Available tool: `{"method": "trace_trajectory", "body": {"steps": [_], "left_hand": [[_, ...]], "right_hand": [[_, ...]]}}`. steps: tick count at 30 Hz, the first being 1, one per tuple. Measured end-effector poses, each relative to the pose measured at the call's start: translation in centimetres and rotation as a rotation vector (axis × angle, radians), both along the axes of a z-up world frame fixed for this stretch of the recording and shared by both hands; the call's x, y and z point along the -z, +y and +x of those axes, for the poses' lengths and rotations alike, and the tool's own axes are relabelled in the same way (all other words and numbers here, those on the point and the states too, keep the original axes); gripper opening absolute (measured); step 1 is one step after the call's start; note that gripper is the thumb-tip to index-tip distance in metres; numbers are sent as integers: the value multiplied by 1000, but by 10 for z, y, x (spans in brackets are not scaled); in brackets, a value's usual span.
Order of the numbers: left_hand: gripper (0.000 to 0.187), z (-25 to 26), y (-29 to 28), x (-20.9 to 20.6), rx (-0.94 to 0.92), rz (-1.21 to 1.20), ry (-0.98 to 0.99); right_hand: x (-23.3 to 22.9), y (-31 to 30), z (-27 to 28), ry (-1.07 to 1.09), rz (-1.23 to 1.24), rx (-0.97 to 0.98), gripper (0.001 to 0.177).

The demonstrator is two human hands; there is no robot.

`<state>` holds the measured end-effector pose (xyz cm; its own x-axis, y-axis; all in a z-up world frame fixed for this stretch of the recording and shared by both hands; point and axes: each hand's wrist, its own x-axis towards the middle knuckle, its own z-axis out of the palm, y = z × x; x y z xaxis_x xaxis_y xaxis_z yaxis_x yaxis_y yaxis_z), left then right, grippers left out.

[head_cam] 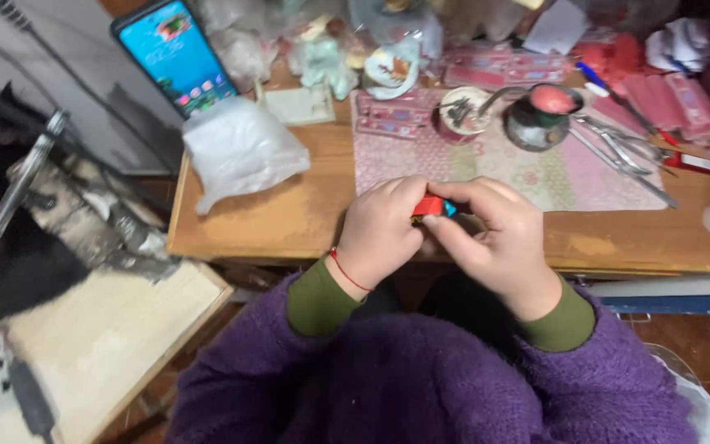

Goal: Repairing and detailing a dental mold using hand tools and a micromotor drill.

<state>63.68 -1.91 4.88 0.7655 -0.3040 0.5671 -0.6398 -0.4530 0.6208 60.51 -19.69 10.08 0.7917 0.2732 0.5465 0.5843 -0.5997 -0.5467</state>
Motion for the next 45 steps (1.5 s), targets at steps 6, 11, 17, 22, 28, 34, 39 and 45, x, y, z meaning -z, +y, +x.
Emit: {"method": "trace_trajectory", "body": {"steps": [6, 11, 17, 22, 28, 34, 39, 45], "left_hand": [[24, -2, 23, 0, 48, 7, 13], [23, 2, 34, 3, 143, -34, 75], [22, 0, 42, -13, 146, 83, 80], [21, -5, 35, 9, 152, 186, 88], [25, -11, 25, -5, 121, 198, 203], [27, -12, 14, -6, 109, 229, 244], [30, -11, 8, -3, 114, 293, 232], [28, -20, -10, -8, -23, 251, -17]], "right_hand": [[32, -6, 20, 363, 390, -145, 19], [29, -2, 18, -17, 76, -228, 23], [-12, 4, 10, -118, -153, -383, 31], [-12, 6, 4, -134, -234, -404, 24], [14, -7, -1, -193, -192, -316, 24], [20, -9, -4, -195, -195, -194, 28], [29, -20, -6, -84, -169, -185, 28], [53, -28, -5, 143, 132, -77, 30]]}}
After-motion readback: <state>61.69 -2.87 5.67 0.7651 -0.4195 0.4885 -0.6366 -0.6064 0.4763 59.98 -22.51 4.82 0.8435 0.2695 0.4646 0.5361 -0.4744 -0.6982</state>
